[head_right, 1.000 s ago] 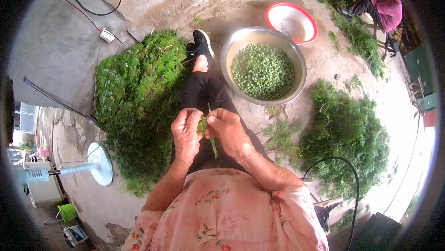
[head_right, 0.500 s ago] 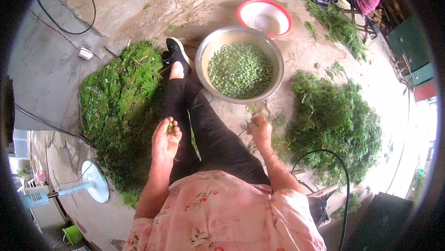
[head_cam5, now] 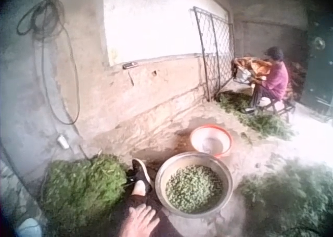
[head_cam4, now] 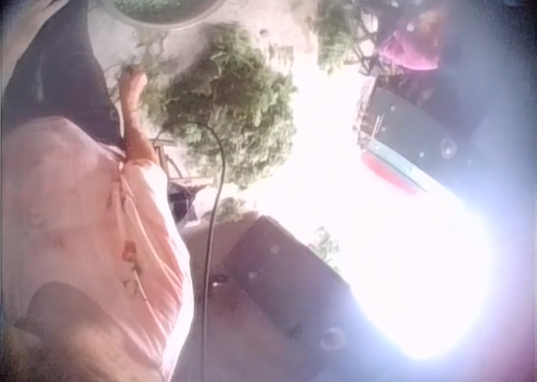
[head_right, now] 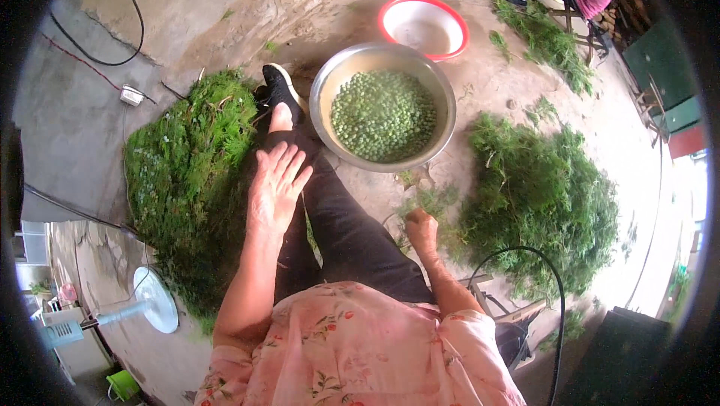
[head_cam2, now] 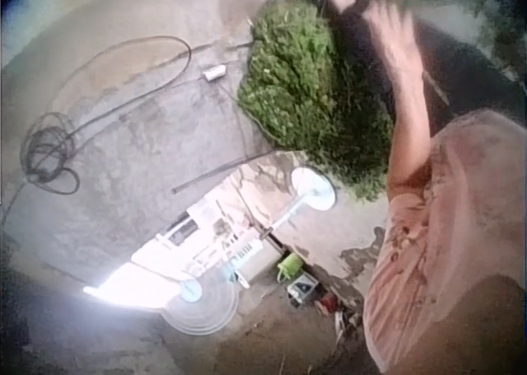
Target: The person picks up branches from a pile of greenery and plucks small green berries from them by hand, dropping the berries into a metal bowl. They repeat this process, occasionally setting aside stripped branches and reaching for new ones from the pile.
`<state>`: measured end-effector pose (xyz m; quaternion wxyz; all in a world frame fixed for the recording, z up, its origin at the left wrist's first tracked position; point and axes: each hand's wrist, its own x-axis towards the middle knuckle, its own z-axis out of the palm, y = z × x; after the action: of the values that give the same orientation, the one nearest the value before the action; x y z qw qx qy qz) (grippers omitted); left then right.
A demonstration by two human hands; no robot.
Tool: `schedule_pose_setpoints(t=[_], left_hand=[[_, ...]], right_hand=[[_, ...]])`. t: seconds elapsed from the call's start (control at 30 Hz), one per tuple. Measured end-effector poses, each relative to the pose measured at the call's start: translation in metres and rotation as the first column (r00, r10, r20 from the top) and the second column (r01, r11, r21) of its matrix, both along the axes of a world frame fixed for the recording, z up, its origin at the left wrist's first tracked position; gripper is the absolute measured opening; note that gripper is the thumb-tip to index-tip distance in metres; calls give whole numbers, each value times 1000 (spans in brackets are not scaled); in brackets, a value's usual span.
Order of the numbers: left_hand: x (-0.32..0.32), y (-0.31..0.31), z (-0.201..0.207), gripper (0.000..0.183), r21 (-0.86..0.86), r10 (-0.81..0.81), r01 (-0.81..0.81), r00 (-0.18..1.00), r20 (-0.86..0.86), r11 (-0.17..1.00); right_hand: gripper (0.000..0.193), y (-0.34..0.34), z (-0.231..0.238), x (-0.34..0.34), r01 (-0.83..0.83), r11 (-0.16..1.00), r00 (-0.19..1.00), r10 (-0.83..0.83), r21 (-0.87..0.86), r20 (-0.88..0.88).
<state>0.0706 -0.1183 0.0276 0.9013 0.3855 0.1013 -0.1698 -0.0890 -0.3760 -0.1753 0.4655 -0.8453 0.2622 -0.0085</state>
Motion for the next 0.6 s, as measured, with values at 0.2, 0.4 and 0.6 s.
schedule_pose_setpoints(t=[0.2,0.4,0.6], left_hand=[[-40,82,-20,37,196,133,-123,990,-36,973],[-75,160,-64,29,459,424,-312,891,-163,832],[-104,212,-139,34,726,564,-213,777,-280,654]], right_hand=[[21,-3,17,8,-208,938,978,189,-279,-91],[16,26,69,52,-75,980,991,95,-185,97],[13,103,134,102,-119,959,976,66,257,207]])
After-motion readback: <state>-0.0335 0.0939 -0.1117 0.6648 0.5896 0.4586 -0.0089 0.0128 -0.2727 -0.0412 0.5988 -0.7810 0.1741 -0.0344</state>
